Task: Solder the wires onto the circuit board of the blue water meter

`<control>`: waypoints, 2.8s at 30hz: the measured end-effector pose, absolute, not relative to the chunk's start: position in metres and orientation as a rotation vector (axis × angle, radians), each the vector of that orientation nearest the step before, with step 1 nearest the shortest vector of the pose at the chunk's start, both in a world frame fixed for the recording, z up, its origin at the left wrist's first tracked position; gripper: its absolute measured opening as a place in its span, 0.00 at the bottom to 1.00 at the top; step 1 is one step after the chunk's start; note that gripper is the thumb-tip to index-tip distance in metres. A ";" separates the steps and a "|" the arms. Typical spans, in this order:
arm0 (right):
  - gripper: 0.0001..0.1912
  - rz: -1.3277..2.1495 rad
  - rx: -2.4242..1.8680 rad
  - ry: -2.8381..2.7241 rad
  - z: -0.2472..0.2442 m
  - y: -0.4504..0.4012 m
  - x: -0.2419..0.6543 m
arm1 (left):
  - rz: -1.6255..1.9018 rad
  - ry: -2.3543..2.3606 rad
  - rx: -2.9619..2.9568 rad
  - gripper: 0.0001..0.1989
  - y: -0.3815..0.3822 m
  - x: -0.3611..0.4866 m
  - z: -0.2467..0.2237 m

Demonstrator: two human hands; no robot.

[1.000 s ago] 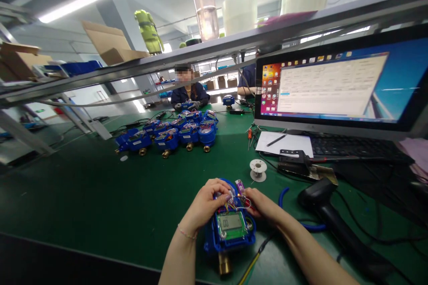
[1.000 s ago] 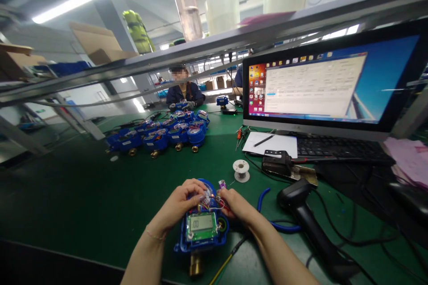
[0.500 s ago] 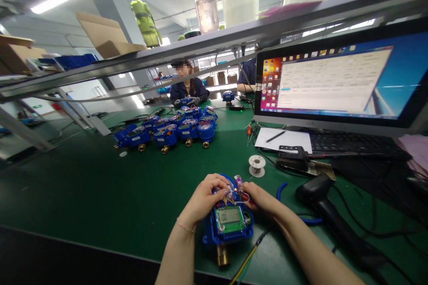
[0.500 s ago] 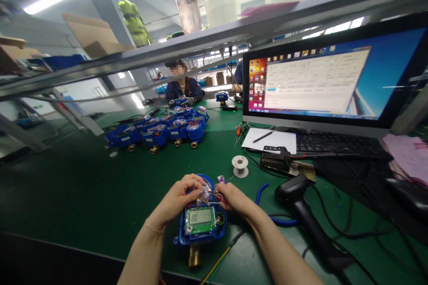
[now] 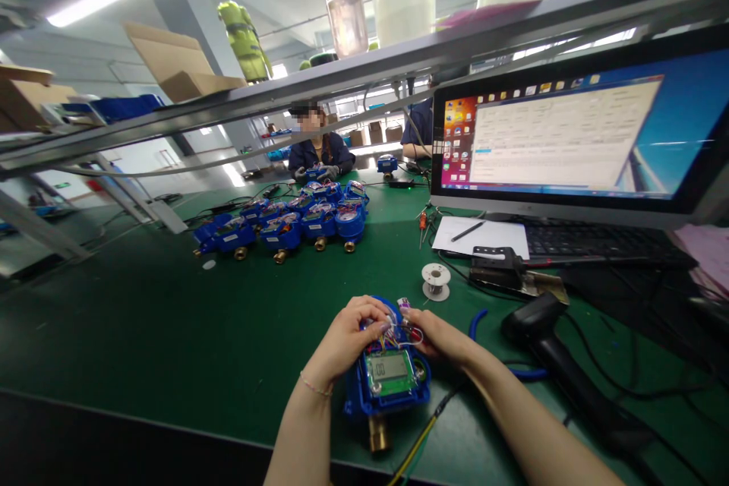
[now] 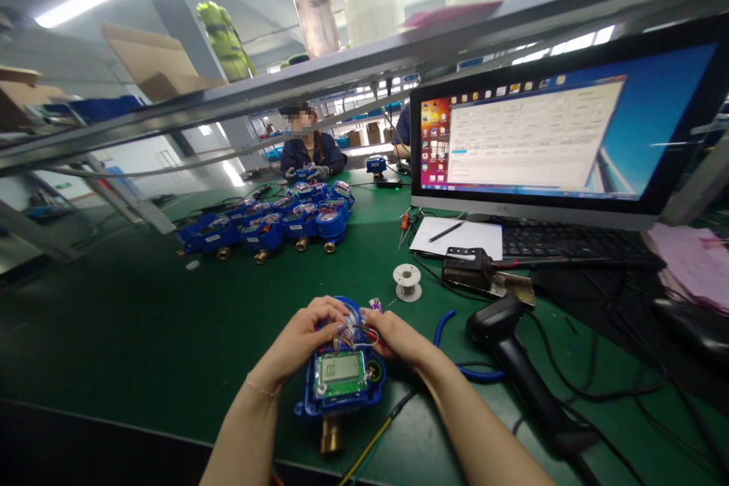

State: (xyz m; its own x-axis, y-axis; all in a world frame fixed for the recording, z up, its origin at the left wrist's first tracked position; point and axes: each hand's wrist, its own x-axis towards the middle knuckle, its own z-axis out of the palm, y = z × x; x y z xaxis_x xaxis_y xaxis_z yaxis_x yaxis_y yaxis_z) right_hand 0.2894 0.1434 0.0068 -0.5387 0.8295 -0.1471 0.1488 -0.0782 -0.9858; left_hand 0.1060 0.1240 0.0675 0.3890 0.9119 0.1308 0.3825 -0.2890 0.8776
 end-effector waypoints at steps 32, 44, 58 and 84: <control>0.10 1.488 -1.001 -1.825 0.007 0.147 0.295 | 0.847 1.113 1.834 0.05 0.124 0.105 0.066; 0.19 1.609 -1.008 -1.692 0.006 0.138 0.294 | 0.847 1.124 1.830 0.05 0.123 0.105 0.068; 0.20 1.677 -0.965 -1.558 0.005 0.134 0.291 | 0.850 1.117 1.828 0.05 0.124 0.103 0.067; 0.29 1.768 -0.938 -1.469 -0.014 0.139 0.296 | 0.866 1.097 1.821 0.06 0.123 0.100 0.066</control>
